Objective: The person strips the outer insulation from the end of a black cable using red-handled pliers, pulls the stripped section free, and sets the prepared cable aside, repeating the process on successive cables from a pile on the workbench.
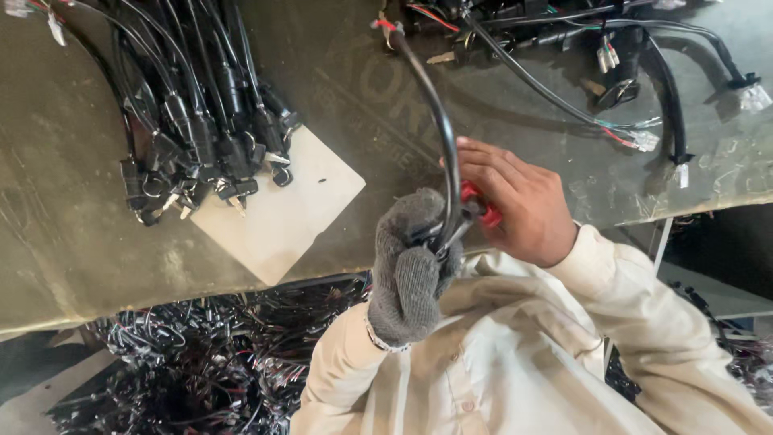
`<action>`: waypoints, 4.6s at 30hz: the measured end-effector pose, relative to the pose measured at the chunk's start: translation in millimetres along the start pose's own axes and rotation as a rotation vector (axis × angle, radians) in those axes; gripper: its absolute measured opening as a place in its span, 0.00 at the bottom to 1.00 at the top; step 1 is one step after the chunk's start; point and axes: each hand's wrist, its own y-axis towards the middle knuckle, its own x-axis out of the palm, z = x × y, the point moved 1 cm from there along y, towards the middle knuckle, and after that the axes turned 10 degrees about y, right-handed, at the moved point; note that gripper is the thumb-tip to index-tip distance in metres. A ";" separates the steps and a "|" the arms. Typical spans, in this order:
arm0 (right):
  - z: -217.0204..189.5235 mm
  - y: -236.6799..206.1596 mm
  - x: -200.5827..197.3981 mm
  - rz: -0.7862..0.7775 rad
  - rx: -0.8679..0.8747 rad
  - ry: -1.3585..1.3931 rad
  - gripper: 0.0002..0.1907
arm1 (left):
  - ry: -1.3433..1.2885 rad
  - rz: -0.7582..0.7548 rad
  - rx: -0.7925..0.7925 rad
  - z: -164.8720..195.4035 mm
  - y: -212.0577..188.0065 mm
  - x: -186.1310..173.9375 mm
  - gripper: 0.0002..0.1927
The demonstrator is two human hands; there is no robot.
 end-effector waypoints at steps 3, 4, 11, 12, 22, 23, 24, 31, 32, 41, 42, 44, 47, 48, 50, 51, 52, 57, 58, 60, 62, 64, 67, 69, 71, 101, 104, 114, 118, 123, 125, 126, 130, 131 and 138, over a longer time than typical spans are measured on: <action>-2.5 4.9 -0.7 -0.097 -0.005 -0.185 0.18 | 0.044 -0.027 -0.007 8.3 1.7 -1.0 0.26; -1.0 5.5 -0.9 -0.125 0.022 -0.244 0.19 | 0.029 -0.048 -0.019 10.7 1.8 -1.4 0.28; 14.6 6.8 2.3 -0.122 -0.061 -0.006 0.21 | -0.301 -0.249 -0.354 15.9 0.3 -8.7 0.35; 15.5 6.6 2.8 -0.125 -0.022 -0.036 0.20 | -0.227 -0.242 -0.350 15.0 0.5 -9.2 0.36; 2.1 -4.5 14.7 -0.121 0.134 -0.080 0.22 | 0.658 0.211 0.170 3.4 -3.0 1.7 0.33; 1.4 -5.1 15.3 -0.128 0.134 -0.090 0.22 | 0.645 0.211 0.150 1.7 -3.7 3.0 0.33; 2.0 -5.7 15.6 -0.134 0.160 -0.113 0.22 | 0.632 0.214 0.131 1.0 -5.5 4.4 0.33; -4.7 -16.9 11.3 -0.106 0.241 -0.305 0.22 | 0.839 0.157 0.164 -4.9 -5.1 7.0 0.39; -6.0 -18.1 11.2 -0.110 0.248 -0.310 0.22 | 0.890 0.168 0.131 -5.0 -4.5 7.1 0.38; -21.0 -17.5 20.3 -0.065 0.289 -0.123 0.25 | 1.059 0.198 0.129 0.7 5.4 5.5 0.36; -20.4 -16.7 21.6 -0.053 0.306 -0.166 0.22 | 0.952 0.174 0.118 3.0 4.8 4.0 0.36; -14.8 -14.6 22.3 -0.009 0.330 -0.269 0.18 | 0.807 0.142 0.185 7.8 6.3 -1.0 0.35; 2.3 -11.5 20.8 -0.036 0.227 -0.182 0.25 | 0.483 -0.003 0.148 17.6 4.7 -11.8 0.32; 9.0 -10.8 19.0 -0.050 0.165 -0.099 0.25 | 0.226 -0.139 0.022 19.8 3.6 -15.5 0.33; 19.5 -10.5 15.6 -0.092 0.040 0.080 0.26 | -0.101 -0.263 -0.134 22.1 1.2 -18.1 0.33; 23.3 -10.4 14.7 -0.112 0.040 0.096 0.25 | -0.167 -0.261 -0.153 22.2 0.0 -18.8 0.33; 26.0 -10.2 14.0 -0.129 0.041 0.105 0.25 | -0.234 -0.266 -0.167 20.9 -1.0 -18.3 0.33; 24.2 -4.2 18.2 -0.146 0.103 -0.016 0.22 | 0.007 -0.116 -0.102 12.3 -3.7 -14.3 0.28; 23.4 -2.1 18.8 -0.142 0.167 -0.133 0.20 | 0.124 -0.071 -0.052 13.8 -1.7 -16.7 0.26; 20.5 1.6 15.4 -0.090 0.154 -0.304 0.23 | 0.343 0.018 -0.055 23.8 4.9 -31.4 0.26; 17.2 5.7 8.1 -0.006 0.021 -0.398 0.35 | 0.358 0.155 -0.082 42.6 14.9 -57.2 0.31; 18.0 12.6 -2.3 0.030 0.051 -0.460 0.35 | 0.602 0.351 0.045 64.9 27.8 -87.1 0.32; 21.1 31.3 -17.2 0.168 0.038 -0.671 0.31 | 1.198 0.558 -0.078 82.7 45.1 -114.6 0.38; 26.4 50.3 -27.0 0.205 0.115 -0.702 0.23 | 1.843 0.754 0.001 79.3 55.2 -109.4 0.44; 26.8 65.0 -36.6 0.118 0.333 -0.547 0.12 | 1.511 0.546 0.124 65.5 55.7 -90.4 0.39; -30.3 41.8 -76.7 0.115 -0.171 -0.294 0.12 | 0.819 0.112 0.330 46.0 61.6 -33.3 0.31; -40.0 35.0 -63.7 0.503 -0.032 -0.199 0.09 | 0.497 -0.033 0.049 36.9 41.5 -16.3 0.25; -49.6 3.4 28.3 0.500 0.446 1.407 0.13 | -0.051 0.127 -0.179 -55.5 -11.2 -5.8 0.18; -86.6 5.8 29.5 -0.049 0.353 0.988 0.17 | -0.126 0.106 -0.184 -63.1 1.1 14.2 0.17; -91.8 2.4 -7.8 -0.008 -0.016 0.605 0.14 | -0.177 0.175 -0.082 -2.0 35.8 12.0 0.17; -87.4 2.9 -9.5 -0.030 -0.028 0.113 0.12 | -0.428 0.215 0.019 31.2 33.2 -0.9 0.16; -84.0 4.1 -5.6 -0.072 -0.004 0.039 0.12 | -0.588 0.200 0.084 45.4 28.1 -8.1 0.16; -72.1 6.3 15.1 -0.103 0.062 0.076 0.11 | -0.528 0.142 0.125 49.1 19.3 -8.7 0.13; -68.8 5.9 15.7 -0.066 0.053 0.148 0.11 | -0.349 0.163 0.177 45.0 16.8 -10.3 0.14; -72.7 18.2 -29.4 0.128 0.025 0.128 0.24 | -0.568 0.121 0.062 13.6 -17.1 0.2 0.16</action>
